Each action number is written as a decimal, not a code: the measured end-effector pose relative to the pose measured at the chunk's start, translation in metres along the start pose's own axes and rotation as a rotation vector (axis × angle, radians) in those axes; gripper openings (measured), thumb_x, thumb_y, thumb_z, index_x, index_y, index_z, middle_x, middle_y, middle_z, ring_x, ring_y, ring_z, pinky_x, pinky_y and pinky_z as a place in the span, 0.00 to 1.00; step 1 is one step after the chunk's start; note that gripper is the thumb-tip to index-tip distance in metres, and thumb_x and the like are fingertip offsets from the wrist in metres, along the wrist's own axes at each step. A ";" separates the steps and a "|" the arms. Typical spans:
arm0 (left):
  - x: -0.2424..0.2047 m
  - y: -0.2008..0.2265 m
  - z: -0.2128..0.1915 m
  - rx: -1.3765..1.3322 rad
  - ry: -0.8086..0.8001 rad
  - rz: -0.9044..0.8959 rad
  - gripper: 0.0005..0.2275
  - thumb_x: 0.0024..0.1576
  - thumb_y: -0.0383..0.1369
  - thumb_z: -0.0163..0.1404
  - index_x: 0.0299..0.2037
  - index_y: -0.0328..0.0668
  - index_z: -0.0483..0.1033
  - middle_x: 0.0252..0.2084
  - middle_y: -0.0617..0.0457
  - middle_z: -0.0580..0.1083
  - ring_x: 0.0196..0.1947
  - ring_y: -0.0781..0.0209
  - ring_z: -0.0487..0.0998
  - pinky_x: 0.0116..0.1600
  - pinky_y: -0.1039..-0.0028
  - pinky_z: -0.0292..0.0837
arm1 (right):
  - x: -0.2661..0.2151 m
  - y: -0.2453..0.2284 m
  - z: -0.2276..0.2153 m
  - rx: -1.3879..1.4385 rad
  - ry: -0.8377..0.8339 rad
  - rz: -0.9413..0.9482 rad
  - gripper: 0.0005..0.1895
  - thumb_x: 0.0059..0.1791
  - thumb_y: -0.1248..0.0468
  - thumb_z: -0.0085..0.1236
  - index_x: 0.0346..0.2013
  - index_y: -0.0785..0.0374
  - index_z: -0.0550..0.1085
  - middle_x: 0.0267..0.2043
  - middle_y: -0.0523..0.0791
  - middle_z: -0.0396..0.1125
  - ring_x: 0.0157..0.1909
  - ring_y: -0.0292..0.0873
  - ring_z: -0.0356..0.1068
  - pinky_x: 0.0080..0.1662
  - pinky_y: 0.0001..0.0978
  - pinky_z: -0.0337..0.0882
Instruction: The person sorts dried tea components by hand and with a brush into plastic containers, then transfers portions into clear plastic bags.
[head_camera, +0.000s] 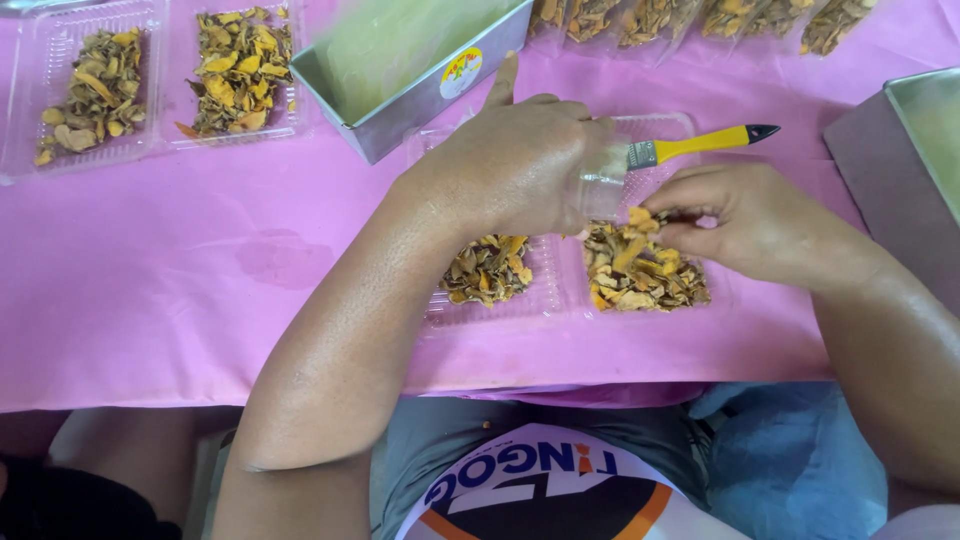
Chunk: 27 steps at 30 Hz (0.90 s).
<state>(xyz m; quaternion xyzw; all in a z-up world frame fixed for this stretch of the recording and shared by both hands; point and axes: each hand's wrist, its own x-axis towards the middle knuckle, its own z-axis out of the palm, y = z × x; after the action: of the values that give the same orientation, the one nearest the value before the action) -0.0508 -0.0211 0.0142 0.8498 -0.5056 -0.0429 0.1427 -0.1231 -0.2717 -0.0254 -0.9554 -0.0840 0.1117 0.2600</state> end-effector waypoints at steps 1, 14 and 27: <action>0.001 -0.001 0.001 0.000 0.002 0.000 0.34 0.56 0.47 0.56 0.72 0.85 0.53 0.36 0.53 0.75 0.52 0.40 0.74 0.67 0.21 0.32 | -0.004 -0.012 -0.005 -0.002 0.000 0.000 0.13 0.46 0.66 0.64 0.45 0.54 0.84 0.37 0.39 0.75 0.35 0.35 0.73 0.41 0.27 0.70; 0.015 0.000 0.018 -0.061 0.149 -0.014 0.25 0.46 0.46 0.64 0.52 0.47 0.75 0.40 0.50 0.78 0.51 0.40 0.76 0.67 0.25 0.41 | -0.013 -0.027 0.012 0.344 0.494 -0.027 0.15 0.52 0.74 0.62 0.53 0.62 0.79 0.44 0.43 0.74 0.40 0.31 0.68 0.43 0.21 0.68; 0.028 0.002 0.031 -0.125 0.170 0.011 0.42 0.50 0.47 0.66 0.68 0.28 0.58 0.56 0.45 0.77 0.61 0.45 0.72 0.66 0.25 0.44 | 0.004 -0.030 -0.019 -0.220 0.336 -0.192 0.16 0.50 0.66 0.67 0.53 0.62 0.82 0.46 0.50 0.68 0.39 0.48 0.69 0.43 0.40 0.69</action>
<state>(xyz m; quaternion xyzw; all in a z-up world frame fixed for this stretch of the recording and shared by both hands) -0.0461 -0.0523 -0.0131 0.8371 -0.4926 -0.0014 0.2381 -0.1178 -0.2542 0.0058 -0.9708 -0.1420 -0.0842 0.1741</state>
